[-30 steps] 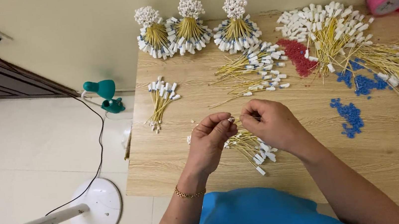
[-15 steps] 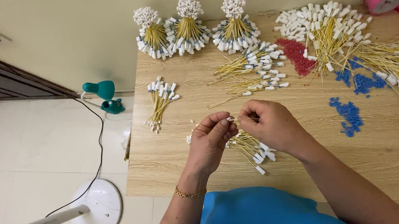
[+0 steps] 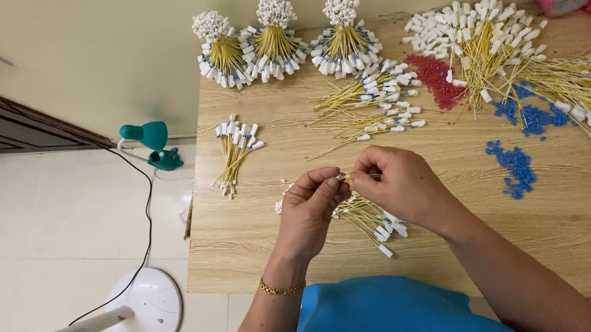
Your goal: Manually attach white plastic connectors to the ends of thin yellow wires to assemble electrical components.
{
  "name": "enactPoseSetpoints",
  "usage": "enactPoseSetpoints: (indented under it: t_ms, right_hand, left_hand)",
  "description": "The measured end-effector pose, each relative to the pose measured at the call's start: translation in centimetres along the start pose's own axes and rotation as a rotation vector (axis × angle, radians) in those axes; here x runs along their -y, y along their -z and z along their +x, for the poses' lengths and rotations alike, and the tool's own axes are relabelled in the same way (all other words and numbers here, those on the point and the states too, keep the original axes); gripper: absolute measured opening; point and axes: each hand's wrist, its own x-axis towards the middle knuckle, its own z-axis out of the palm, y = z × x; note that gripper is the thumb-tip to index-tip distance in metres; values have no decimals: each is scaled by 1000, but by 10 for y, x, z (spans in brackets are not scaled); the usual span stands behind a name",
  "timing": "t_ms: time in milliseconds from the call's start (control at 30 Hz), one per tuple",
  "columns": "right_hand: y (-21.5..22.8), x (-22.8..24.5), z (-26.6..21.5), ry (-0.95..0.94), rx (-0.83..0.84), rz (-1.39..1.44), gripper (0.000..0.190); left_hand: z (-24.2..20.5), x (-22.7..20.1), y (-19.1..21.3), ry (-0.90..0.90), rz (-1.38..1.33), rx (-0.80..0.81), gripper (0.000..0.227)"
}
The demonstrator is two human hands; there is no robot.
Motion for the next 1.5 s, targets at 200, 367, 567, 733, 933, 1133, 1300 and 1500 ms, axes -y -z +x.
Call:
enactPoseSetpoints:
  t_ms: [200,367,567,733,933,1133,1300,1500]
  right_hand:
    - [-4,-2,1,16,11,-17,21]
    - [-9,-12,4,-13,34,48,20]
    - [-24,-40,10,-31,80,180,19]
    - [-35,-74,22,-113,129,70,19]
    - [-69,-182,56,101,90,-166,21]
    - [-62,-195,112,19,-76,-306,19]
    - [-67,-206,143,70,-226,-529,24]
    - [-54,-191,129,139,-172,-566,17]
  left_hand:
    - [2,5,3,-51,93,-20,16]
    - [5,9,9,-71,140,-32,15]
    - [9,20,16,-88,221,-49,13]
    - [18,48,48,-37,293,-83,12]
    - [40,67,94,-28,898,-223,22]
    - [56,54,90,-28,996,-339,22]
    - [56,54,90,2,887,-308,22]
    - [49,42,80,-4,1016,-338,20]
